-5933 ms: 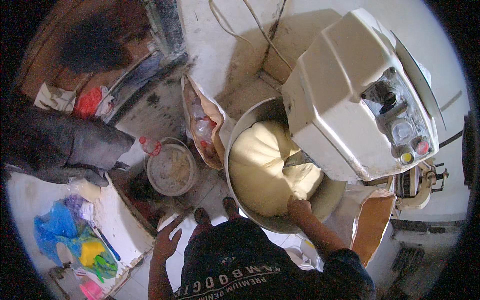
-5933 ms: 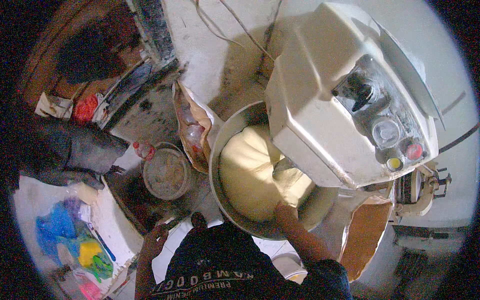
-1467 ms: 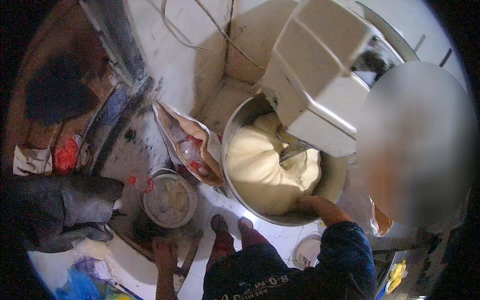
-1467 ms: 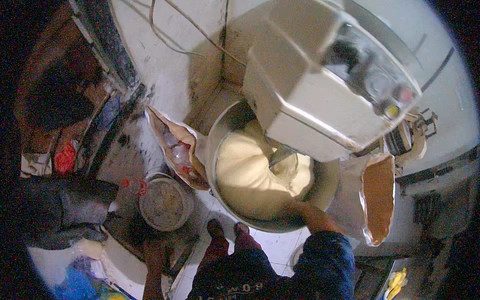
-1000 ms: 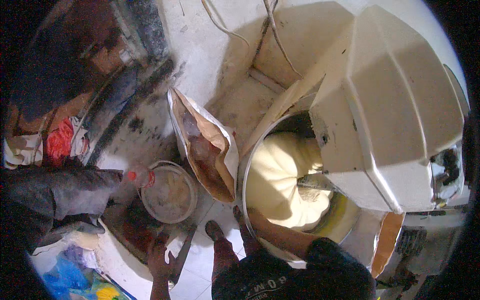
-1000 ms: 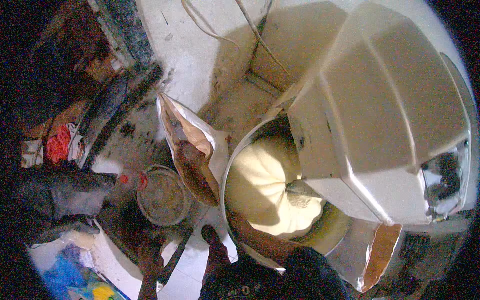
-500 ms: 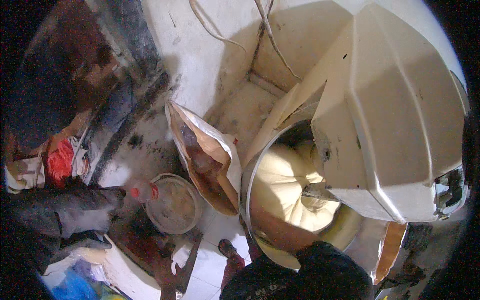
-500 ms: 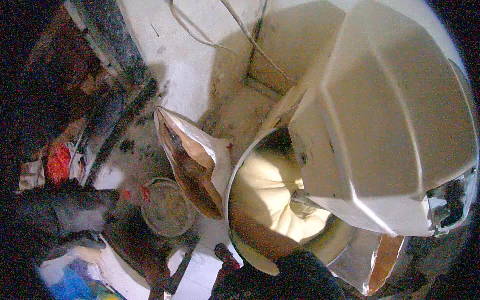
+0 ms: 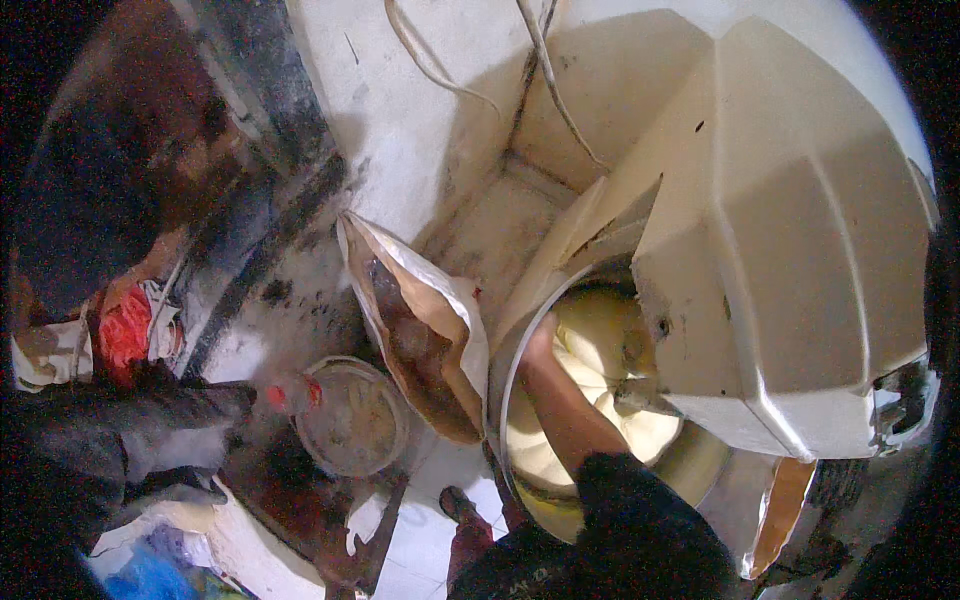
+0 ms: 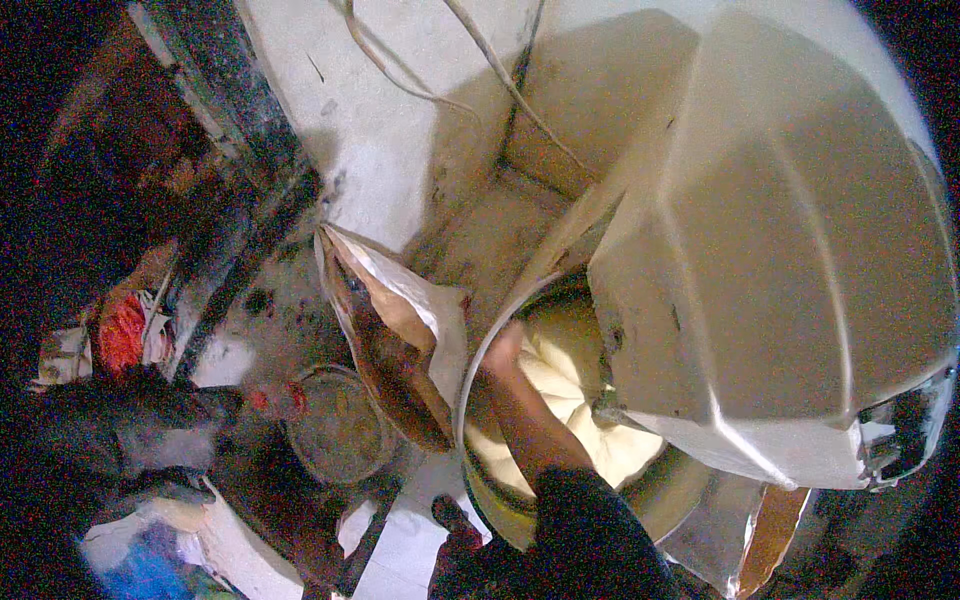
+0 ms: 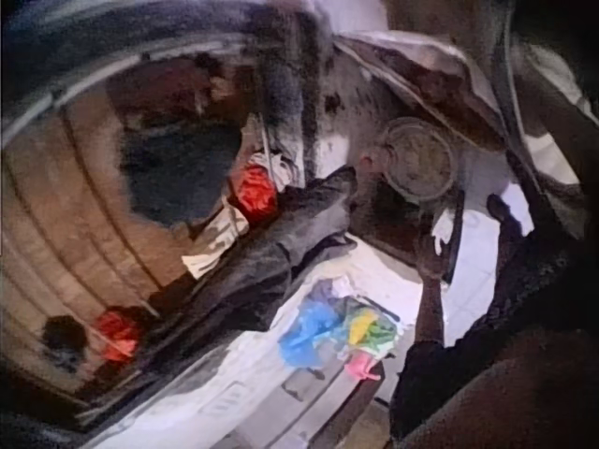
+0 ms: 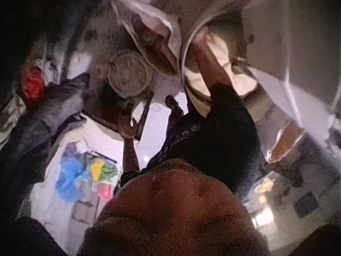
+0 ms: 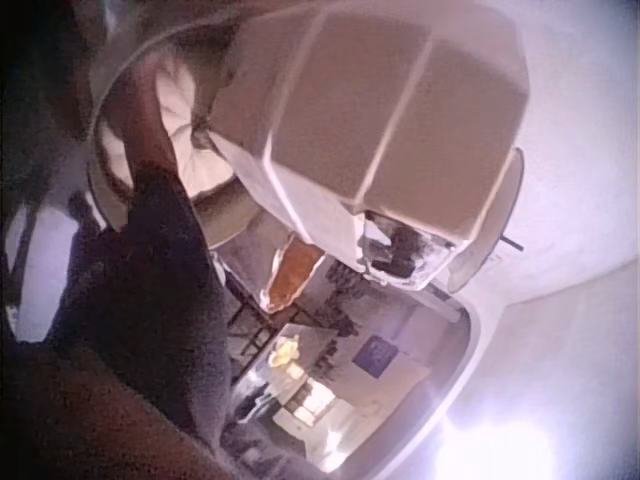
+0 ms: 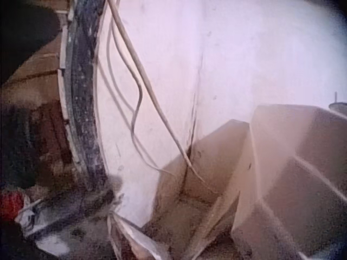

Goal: The person stands in front of a large industrial dough mixer and repeatedly pulls small pieces of dough from the mixing bowl. They stretch the dough by hand to inspect its texture and elasticity before returning it to the bowl. The person also briefly handles a blue plastic bag and a yellow sponge during the process.

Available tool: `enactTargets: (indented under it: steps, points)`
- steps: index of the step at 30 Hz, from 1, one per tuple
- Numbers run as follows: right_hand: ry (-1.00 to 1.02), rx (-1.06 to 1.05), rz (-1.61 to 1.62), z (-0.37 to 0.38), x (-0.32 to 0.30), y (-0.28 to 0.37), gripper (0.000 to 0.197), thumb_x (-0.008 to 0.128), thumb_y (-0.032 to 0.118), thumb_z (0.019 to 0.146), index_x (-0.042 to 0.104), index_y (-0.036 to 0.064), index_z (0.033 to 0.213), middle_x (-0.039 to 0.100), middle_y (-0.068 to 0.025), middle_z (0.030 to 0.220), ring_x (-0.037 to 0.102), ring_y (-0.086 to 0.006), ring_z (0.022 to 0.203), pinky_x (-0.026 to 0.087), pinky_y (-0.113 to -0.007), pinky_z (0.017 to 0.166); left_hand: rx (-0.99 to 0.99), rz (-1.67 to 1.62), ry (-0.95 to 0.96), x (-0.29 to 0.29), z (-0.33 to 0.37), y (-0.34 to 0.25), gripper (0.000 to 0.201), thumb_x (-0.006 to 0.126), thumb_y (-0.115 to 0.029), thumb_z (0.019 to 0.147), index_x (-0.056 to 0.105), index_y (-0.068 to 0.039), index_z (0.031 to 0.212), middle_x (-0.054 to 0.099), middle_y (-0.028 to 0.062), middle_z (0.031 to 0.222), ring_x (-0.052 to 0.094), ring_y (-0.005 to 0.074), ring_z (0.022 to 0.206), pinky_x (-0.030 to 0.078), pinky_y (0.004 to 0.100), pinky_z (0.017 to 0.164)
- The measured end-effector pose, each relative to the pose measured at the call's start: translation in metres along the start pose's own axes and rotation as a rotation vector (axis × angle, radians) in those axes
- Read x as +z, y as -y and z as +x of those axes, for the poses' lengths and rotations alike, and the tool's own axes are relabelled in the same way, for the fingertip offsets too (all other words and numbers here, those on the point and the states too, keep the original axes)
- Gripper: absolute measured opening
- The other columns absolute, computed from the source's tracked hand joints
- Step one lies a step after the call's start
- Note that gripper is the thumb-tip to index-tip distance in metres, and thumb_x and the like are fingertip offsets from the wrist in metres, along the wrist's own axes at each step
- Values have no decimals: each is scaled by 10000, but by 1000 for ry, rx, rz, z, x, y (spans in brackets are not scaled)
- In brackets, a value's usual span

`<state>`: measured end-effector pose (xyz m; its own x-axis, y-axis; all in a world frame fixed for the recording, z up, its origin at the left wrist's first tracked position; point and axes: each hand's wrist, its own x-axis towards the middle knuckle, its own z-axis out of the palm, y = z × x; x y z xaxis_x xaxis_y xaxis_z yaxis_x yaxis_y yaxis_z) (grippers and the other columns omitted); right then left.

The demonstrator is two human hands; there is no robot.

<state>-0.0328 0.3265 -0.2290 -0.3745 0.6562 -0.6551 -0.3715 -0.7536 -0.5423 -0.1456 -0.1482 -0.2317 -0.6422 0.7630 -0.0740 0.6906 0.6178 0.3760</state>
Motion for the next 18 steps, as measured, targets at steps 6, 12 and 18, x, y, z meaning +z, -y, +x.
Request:
enactTargets:
  steps: [6,12,18]
  points:
    - [16,-23,-112,-52,-38,-88,558,319,435,870,419,1,1207,480,-161,1134,491,-271,1007,393,-385,864,213,131,-32,-7,12,-4,204,627,-175,671,573,-24,798,573,185,888,512,405,969,431,507,848]
    - [16,-33,28,-2,-5,9,585,295,458,871,405,4,1222,463,-170,1160,480,-282,1029,379,-395,887,260,126,-112,-1,5,3,237,617,-199,698,575,-24,853,574,187,936,510,389,1000,390,521,894]
    - [-13,-14,-110,-54,-34,-88,611,272,482,871,390,7,1237,447,-179,1185,469,-292,1051,365,-405,909,101,90,33,-7,9,-11,317,591,-212,707,576,-18,957,576,184,952,528,358,961,360,500,918]
